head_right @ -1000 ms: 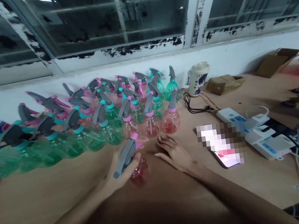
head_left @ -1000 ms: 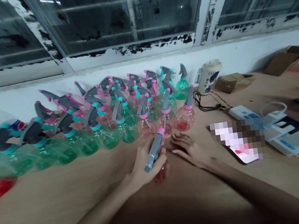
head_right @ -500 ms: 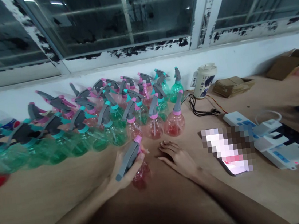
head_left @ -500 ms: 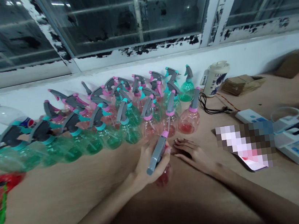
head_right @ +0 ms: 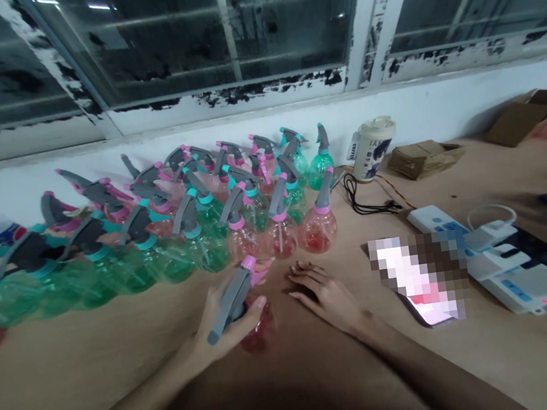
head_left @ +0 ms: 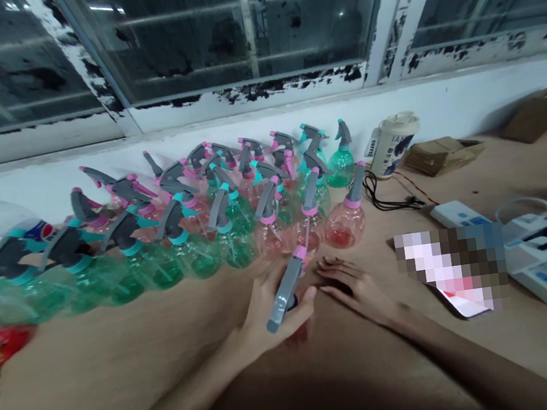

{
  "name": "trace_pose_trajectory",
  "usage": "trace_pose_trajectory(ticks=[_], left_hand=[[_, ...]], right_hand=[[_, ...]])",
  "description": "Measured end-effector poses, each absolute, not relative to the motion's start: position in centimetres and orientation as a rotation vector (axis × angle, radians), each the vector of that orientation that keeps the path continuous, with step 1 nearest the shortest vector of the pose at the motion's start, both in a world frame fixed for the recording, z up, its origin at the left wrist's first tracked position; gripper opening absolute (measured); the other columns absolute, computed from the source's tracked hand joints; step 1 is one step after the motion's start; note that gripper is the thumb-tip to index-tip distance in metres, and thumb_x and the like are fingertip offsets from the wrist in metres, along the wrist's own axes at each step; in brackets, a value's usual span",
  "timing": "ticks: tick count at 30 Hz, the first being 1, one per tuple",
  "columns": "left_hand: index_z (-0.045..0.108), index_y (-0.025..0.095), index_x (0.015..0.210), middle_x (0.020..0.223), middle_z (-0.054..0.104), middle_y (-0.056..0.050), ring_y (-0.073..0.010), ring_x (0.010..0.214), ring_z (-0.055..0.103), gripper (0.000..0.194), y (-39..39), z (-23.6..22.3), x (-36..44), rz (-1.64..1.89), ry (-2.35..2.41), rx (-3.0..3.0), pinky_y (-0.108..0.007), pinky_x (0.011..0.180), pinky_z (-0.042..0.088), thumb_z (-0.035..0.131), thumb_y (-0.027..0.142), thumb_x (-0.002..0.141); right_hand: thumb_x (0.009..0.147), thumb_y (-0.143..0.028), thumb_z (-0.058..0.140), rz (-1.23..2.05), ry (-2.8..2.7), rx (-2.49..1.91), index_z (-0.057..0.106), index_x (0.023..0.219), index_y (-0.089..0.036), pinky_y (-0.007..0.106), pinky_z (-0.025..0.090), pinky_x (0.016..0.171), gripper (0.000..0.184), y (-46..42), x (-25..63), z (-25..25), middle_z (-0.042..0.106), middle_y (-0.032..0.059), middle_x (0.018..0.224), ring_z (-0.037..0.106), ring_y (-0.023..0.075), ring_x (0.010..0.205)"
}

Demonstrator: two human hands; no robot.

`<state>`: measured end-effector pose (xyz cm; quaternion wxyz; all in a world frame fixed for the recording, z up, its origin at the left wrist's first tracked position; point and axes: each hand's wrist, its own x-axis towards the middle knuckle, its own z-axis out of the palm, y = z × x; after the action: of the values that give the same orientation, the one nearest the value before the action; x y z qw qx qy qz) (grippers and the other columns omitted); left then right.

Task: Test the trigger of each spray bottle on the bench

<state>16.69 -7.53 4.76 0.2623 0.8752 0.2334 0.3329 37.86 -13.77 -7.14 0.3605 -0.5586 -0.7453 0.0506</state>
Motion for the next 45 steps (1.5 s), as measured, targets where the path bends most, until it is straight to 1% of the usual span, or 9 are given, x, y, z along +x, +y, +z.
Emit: trace_pose_trajectory(ticks=[3, 6, 12, 17, 20, 25, 33, 38, 45], left_hand=[[0.059, 0.019, 0.104, 0.096, 0.065, -0.007, -0.0218, 0.088, 0.065, 0.027, -7.1, 4.4, 16.7, 0.896, 0.545, 2.365, -0.037, 0.079, 0.054, 0.056, 0.023, 0.078], [0.058, 0.019, 0.107, 0.097, 0.065, -0.007, -0.0206, 0.086, 0.065, 0.031, -6.7, 4.4, 16.6, 0.823, 0.513, 2.363, -0.036, 0.079, 0.054, 0.057, 0.023, 0.077], [0.058, 0.019, 0.097, 0.088, 0.063, -0.006, -0.0199, 0.081, 0.063, 0.022, -6.6, 4.9, 16.6, 0.870, 0.453, 2.386, -0.037, 0.078, 0.052, 0.055, 0.022, 0.075], [0.055, 0.020, 0.081, 0.072, 0.060, -0.002, -0.0153, 0.063, 0.059, 0.006, -6.5, 4.9, 16.9, 0.924, 0.457, 2.378, -0.029, 0.059, 0.051, 0.052, 0.024, 0.078], [0.055, 0.020, 0.079, 0.068, 0.058, 0.000, -0.0144, 0.059, 0.058, 0.006, -6.5, 5.0, 16.9, 0.949, 0.447, 2.390, -0.028, 0.057, 0.050, 0.051, 0.025, 0.079], [0.057, 0.019, 0.097, 0.089, 0.064, -0.006, -0.0200, 0.082, 0.064, 0.018, -6.7, 5.4, 16.8, 0.911, 0.481, 2.408, -0.036, 0.076, 0.053, 0.052, 0.022, 0.080], [0.055, 0.019, 0.113, 0.094, 0.064, -0.007, -0.0222, 0.086, 0.064, 0.035, -6.5, 4.0, 16.4, 1.008, 0.402, 2.435, -0.038, 0.075, 0.054, 0.054, 0.026, 0.079], [0.054, 0.016, 0.109, 0.090, 0.064, -0.008, -0.0226, 0.082, 0.064, 0.032, -6.6, 4.0, 16.3, 1.018, 0.429, 2.451, -0.038, 0.071, 0.055, 0.056, 0.027, 0.079], [0.055, 0.019, 0.110, 0.087, 0.061, -0.006, -0.0199, 0.079, 0.062, 0.032, -6.5, 4.2, 16.5, 0.947, 0.419, 2.420, -0.036, 0.073, 0.053, 0.055, 0.025, 0.079]], right_hand=[[0.090, -0.034, 0.053, 0.136, -1.929, -1.436, 0.058, 0.123, -0.023, 0.049, 0.046, 0.100, 0.035, -13.8, 37.9, -7.1, 0.066, 0.0078, 0.119, 0.056, 0.0249, 0.118], [0.090, -0.033, 0.053, 0.140, -1.932, -1.428, 0.059, 0.121, -0.023, 0.049, 0.045, 0.101, 0.033, -13.9, 37.8, -7.0, 0.066, 0.0075, 0.118, 0.056, 0.0247, 0.118], [0.090, -0.033, 0.054, 0.144, -1.931, -1.427, 0.059, 0.118, -0.024, 0.049, 0.046, 0.101, 0.030, -13.8, 37.8, -7.1, 0.067, 0.0064, 0.117, 0.055, 0.0247, 0.118], [0.089, -0.033, 0.054, 0.154, -1.940, -1.434, 0.061, 0.115, -0.022, 0.049, 0.045, 0.101, 0.029, -13.7, 37.9, -7.3, 0.067, 0.0076, 0.117, 0.056, 0.0248, 0.118], [0.089, -0.033, 0.055, 0.162, -1.941, -1.433, 0.061, 0.114, -0.022, 0.048, 0.045, 0.101, 0.028, -13.7, 37.9, -7.3, 0.067, 0.0076, 0.117, 0.056, 0.0244, 0.117], [0.090, -0.033, 0.054, 0.170, -1.924, -1.432, 0.062, 0.113, -0.023, 0.047, 0.044, 0.102, 0.027, -13.8, 37.9, -7.4, 0.066, 0.0076, 0.117, 0.056, 0.0237, 0.117], [0.090, -0.032, 0.054, 0.173, -1.896, -1.435, 0.063, 0.111, -0.023, 0.045, 0.048, 0.098, 0.025, -13.8, 38.0, -7.4, 0.065, 0.0083, 0.118, 0.056, 0.0235, 0.116], [0.090, -0.031, 0.053, 0.181, -1.885, -1.417, 0.063, 0.111, -0.023, 0.044, 0.047, 0.099, 0.024, -13.8, 37.9, -7.1, 0.066, 0.0078, 0.117, 0.055, 0.0228, 0.118], [0.090, -0.031, 0.054, 0.187, -1.884, -1.421, 0.062, 0.110, -0.024, 0.046, 0.047, 0.099, 0.024, -13.9, 37.9, -7.2, 0.066, 0.0075, 0.117, 0.055, 0.0230, 0.119]])
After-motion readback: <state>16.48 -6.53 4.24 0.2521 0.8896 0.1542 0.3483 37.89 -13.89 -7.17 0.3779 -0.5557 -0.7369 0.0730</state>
